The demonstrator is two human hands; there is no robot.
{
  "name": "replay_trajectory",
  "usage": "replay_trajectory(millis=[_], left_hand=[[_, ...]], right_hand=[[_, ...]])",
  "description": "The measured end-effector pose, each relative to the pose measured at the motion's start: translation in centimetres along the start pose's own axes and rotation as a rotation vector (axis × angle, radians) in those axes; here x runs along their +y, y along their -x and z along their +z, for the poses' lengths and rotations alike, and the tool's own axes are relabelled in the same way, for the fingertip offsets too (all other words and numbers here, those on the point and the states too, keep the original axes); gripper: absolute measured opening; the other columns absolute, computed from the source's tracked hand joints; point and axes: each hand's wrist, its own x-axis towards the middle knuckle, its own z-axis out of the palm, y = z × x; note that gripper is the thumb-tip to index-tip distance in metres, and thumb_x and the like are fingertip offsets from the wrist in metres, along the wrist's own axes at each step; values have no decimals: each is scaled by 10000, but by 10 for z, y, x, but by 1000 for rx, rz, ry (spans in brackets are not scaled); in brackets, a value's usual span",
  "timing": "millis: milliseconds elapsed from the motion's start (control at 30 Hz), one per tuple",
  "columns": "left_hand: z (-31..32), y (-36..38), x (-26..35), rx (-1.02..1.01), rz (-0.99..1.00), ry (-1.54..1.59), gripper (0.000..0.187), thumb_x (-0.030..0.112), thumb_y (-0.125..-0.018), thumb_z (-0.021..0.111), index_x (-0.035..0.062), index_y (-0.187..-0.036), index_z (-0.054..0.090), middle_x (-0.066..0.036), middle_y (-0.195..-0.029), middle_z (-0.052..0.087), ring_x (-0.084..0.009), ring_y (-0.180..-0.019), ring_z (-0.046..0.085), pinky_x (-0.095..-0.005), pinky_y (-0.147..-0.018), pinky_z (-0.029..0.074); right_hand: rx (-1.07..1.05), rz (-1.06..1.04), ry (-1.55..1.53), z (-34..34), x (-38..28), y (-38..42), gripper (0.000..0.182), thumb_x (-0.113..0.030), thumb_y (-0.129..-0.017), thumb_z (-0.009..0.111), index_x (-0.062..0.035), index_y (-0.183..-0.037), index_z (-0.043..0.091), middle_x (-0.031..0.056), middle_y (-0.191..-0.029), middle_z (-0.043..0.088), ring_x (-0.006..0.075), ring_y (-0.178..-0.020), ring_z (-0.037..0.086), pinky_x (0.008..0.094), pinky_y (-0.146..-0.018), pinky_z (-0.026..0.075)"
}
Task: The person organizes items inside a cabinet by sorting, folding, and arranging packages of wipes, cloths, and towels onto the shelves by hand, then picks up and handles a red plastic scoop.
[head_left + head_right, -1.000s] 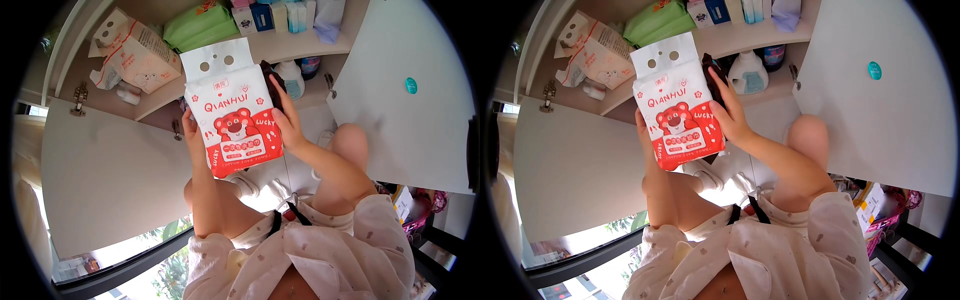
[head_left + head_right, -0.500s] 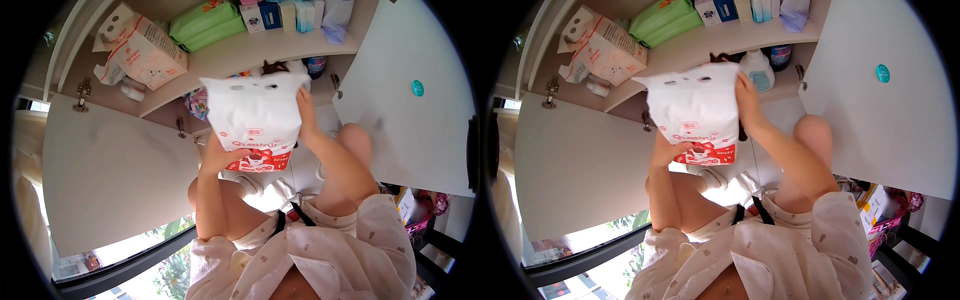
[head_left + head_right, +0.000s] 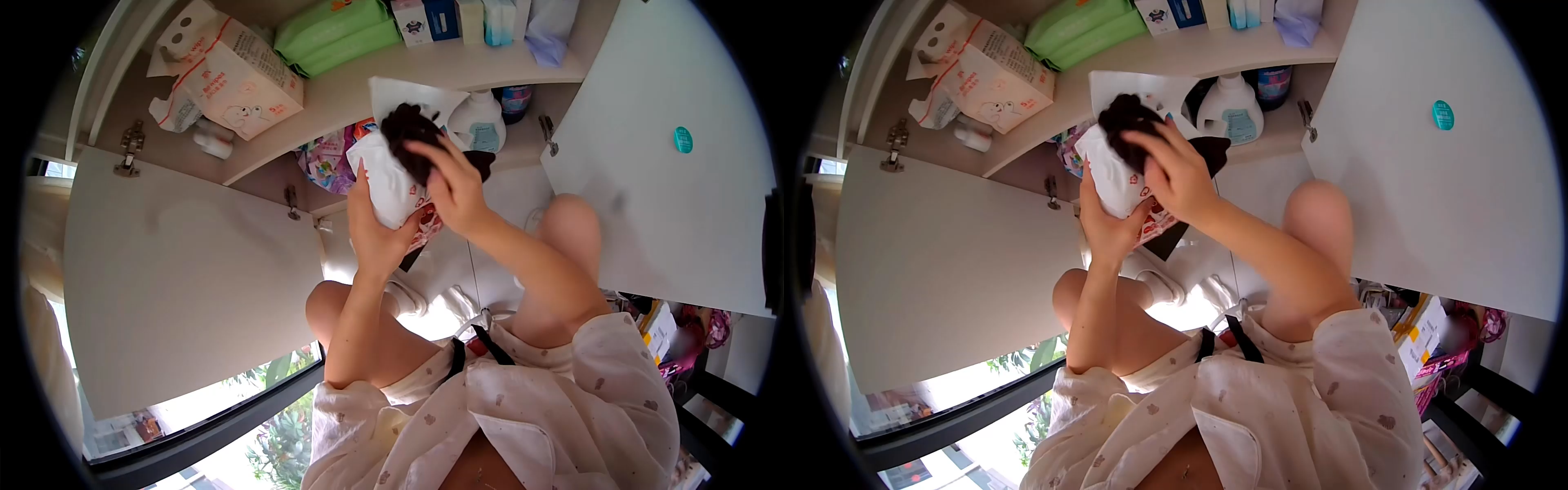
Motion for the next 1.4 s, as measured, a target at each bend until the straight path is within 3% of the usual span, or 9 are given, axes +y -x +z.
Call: replay_trajectory(millis=[33, 333, 400, 500, 567, 733, 1100, 1267, 1400], left_hand=[[-3, 2, 4, 27, 65, -142, 854, 54, -519, 715, 24, -1270, 310, -178, -1084, 461, -335, -949, 465, -379, -828, 371], [-31, 4, -24, 137, 655, -376, 673, 160, -682, 633, 68, -1253, 289, -177, -1123, 475, -307, -985, 463, -480, -857, 320], [-34, -5, -13, 243, 741, -236, 412, 205, -794, 532, 182, -1183, 399, -73, -1134, 524, -279, -1004, 472, -504, -902, 268], [-52, -4, -22, 131, 886, -639, 393, 269, -798, 542, 296, -1167, 408, -6, -1126, 534, -257, -1009, 472, -517, -929, 233], [-47, 0, -18, 139, 828, -716, 365, 327, -771, 563, 378, -1114, 448, 48, -1119, 535, -230, -1016, 471, -506, -950, 214], [-34, 0, -9, 29, 862, -820, 290, 375, -758, 562, 366, -1045, 518, 61, -1139, 513, -200, -1030, 457, -479, -944, 243], [-32, 20, 4, -240, 962, -479, 324, 328, -738, 574, 287, -1054, 519, 25, -1118, 500, -195, -974, 476, -535, -932, 269], [-53, 28, -31, 269, -343, 249, 394, 118, -776, 580, 21, -1132, 442, -122, -1094, 500, -234, -1010, 472, -366, -908, 347], [-25, -1, -6, 670, -90, 91, 597, -2, -668, 634, -42, -1193, 351, -158, -1135, 441, -247, -1057, 434, -331, -907, 333]], right_hand=[[39, 235, -166, -1, 4, -2, 285, -45, -776, 440, -31, -1039, 549, 168, -932, 561, 247, -849, 564, 287, -767, 424], [-14, 332, 80, 0, 96, 25, 184, -100, -784, 476, 7, -907, 560, 189, -887, 566, 311, -782, 555, 301, -694, 437], [31, 671, 9, -8, 150, 22, 171, -112, -786, 475, 5, -876, 562, 164, -882, 579, 277, -773, 562, 296, -690, 439], [449, 1213, -590, -44, 71, -32, 219, -134, -805, 452, 8, -922, 572, 90, -880, 593, 187, -768, 563, 263, -693, 431], [542, 718, -670, -52, 66, -36, 277, -140, -821, 433, 12, -1015, 560, 54, -893, 585, 129, -799, 540, 240, -712, 416], [-338, -95, -143, -49, 10, -6, 340, -61, -778, 459, -74, -1107, 544, 151, -1173, 477, 285, -1092, 458, 334, -934, 326], [-864, 614, -438, -25, 83, 8, 323, -142, -825, 482, -89, -1141, 525, 94, -1113, 527, 103, -952, 469, 225, -794, 390], [-787, 828, -790, -11, 82, 32, 415, -204, -840, 479, -59, -1225, 423, 98, -1197, 459, 162, -1058, 440, 257, -884, 350], [-577, 689, -729, -12, 23, 19, 476, -178, -851, 438, 4, -1274, 316, 84, -1202, 450, 133, -1003, 481, 249, -851, 383]])
